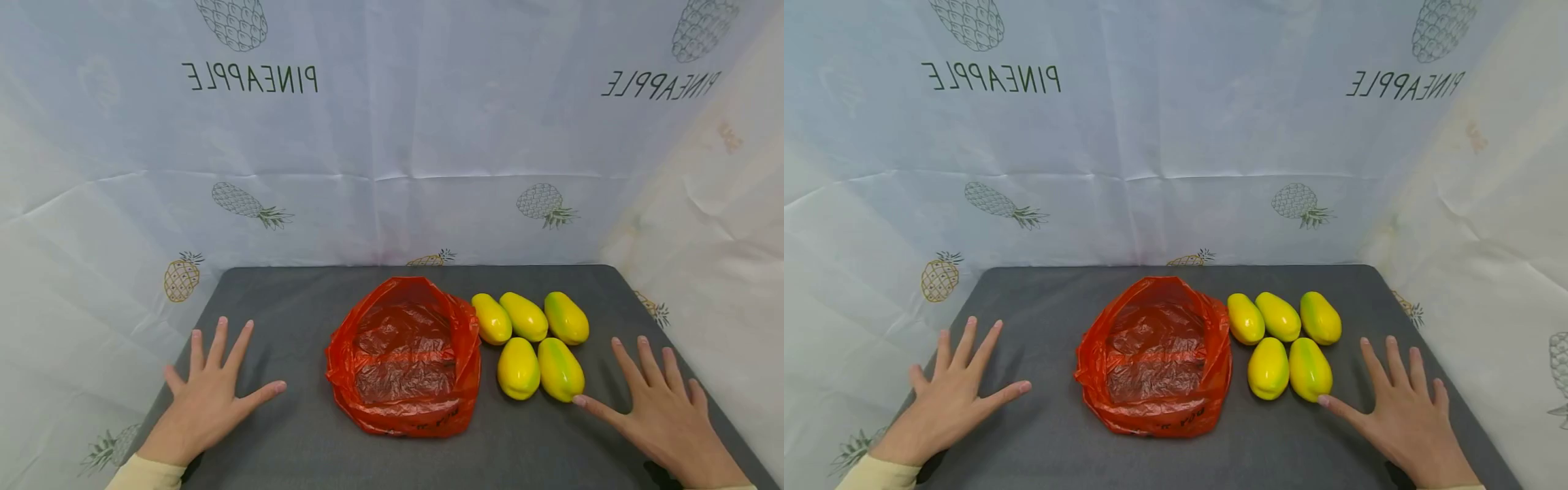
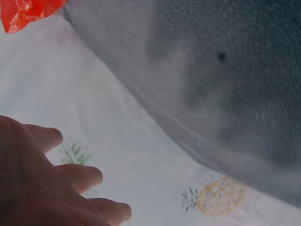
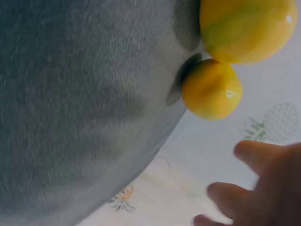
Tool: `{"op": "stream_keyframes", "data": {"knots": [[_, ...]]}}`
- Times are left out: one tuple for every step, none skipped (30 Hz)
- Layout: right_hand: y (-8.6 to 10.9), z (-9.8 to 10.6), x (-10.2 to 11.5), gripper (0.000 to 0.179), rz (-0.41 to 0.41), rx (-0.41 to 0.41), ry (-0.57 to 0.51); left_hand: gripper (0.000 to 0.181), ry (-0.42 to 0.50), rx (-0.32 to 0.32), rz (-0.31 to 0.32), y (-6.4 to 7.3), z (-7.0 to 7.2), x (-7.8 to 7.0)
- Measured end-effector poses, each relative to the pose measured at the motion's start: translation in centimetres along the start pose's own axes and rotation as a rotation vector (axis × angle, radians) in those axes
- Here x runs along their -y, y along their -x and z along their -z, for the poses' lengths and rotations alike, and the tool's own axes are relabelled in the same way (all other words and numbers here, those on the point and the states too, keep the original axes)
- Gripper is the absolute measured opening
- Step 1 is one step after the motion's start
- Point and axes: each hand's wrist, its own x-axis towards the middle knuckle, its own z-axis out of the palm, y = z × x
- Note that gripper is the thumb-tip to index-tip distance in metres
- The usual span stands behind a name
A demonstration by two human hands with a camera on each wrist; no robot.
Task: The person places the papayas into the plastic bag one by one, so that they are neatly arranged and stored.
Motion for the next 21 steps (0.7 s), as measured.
{"op": "stream_keyframes", "data": {"knots": [[0.0, 0.1, 0.1, 0.128, 0.006, -0.004, -0.004, 0.117, 0.017, 0.003, 0.001, 0.0, 0.0, -0.1], [0.0, 0.2, 0.2, 0.127, 0.011, -0.004, -0.009, 0.116, 0.036, 0.005, 0.0, -0.1, -0.1, -0.3], [0.0, 0.4, 0.3, 0.125, 0.018, -0.002, -0.015, 0.115, 0.061, 0.011, 0.002, -0.2, -0.1, -0.5], [0.0, 0.6, 0.5, 0.123, 0.028, -0.002, -0.021, 0.113, 0.087, 0.014, 0.001, -0.3, -0.1, -0.7], [0.0, 0.7, 0.7, 0.122, 0.035, -0.003, -0.03, 0.112, 0.114, 0.019, 0.0, -0.4, -0.2, -1.0], [0.1, 0.9, 0.9, 0.12, 0.039, -0.001, -0.04, 0.11, 0.139, 0.024, 0.001, -0.5, -0.2, -1.3], [0.1, 1.1, 1.2, 0.119, 0.042, 0.005, -0.052, 0.109, 0.161, 0.026, -0.001, -0.7, -0.2, -1.6], [0.1, 1.3, 1.4, 0.118, 0.043, 0.015, -0.066, 0.108, 0.18, 0.025, -0.007, -0.9, -0.2, -2.0], [0.1, 1.5, 1.7, 0.117, 0.045, 0.021, -0.078, 0.107, 0.195, 0.024, -0.014, -1.1, -0.3, -2.4], [0.0, 1.7, 2.0, 0.116, 0.045, 0.027, -0.091, 0.106, 0.205, 0.021, -0.021, -1.3, -0.3, -2.8], [0.0, 1.8, 2.3, 0.115, 0.041, 0.032, -0.1, 0.106, 0.213, 0.021, -0.027, -1.5, -0.4, -3.2], [-0.1, 2.0, 2.6, 0.115, 0.039, 0.038, -0.106, 0.105, 0.218, 0.018, -0.034, -1.8, -0.5, -3.6], [-0.1, 2.0, 2.9, 0.114, 0.04, 0.036, -0.111, 0.105, 0.224, 0.014, -0.042, -2.0, -0.6, -4.1], [-0.2, 2.0, 3.2, 0.114, 0.038, 0.031, -0.112, 0.104, 0.228, 0.011, -0.048, -2.3, -0.6, -4.5], [-0.2, 2.0, 3.5, 0.113, 0.038, 0.026, -0.112, 0.103, 0.229, 0.009, -0.049, -2.5, -0.8, -5.0], [-0.2, 2.0, 3.7, 0.112, 0.041, 0.02, -0.116, 0.103, 0.233, 0.007, -0.049, -2.7, -0.9, -5.4], [-0.2, 2.0, 4.0, 0.112, 0.041, 0.013, -0.119, 0.102, 0.239, 0.006, -0.049, -2.9, -1.1, -5.8], [-0.2, 2.0, 4.2, 0.111, 0.045, 0.009, -0.128, 0.101, 0.248, 0.003, -0.051, -3.2, -1.3, -6.2], [-0.2, 1.9, 4.4, 0.11, 0.047, 0.008, -0.135, 0.101, 0.257, 0.004, -0.052, -3.4, -1.5, -6.6], [-0.3, 1.9, 4.6, 0.11, 0.045, 0.011, -0.143, 0.1, 0.268, 0.008, -0.052, -3.6, -1.7, -6.9], [-0.3, 1.9, 4.7, 0.109, 0.048, 0.013, -0.152, 0.099, 0.28, 0.014, -0.05, -3.8, -1.9, -7.3]]}}
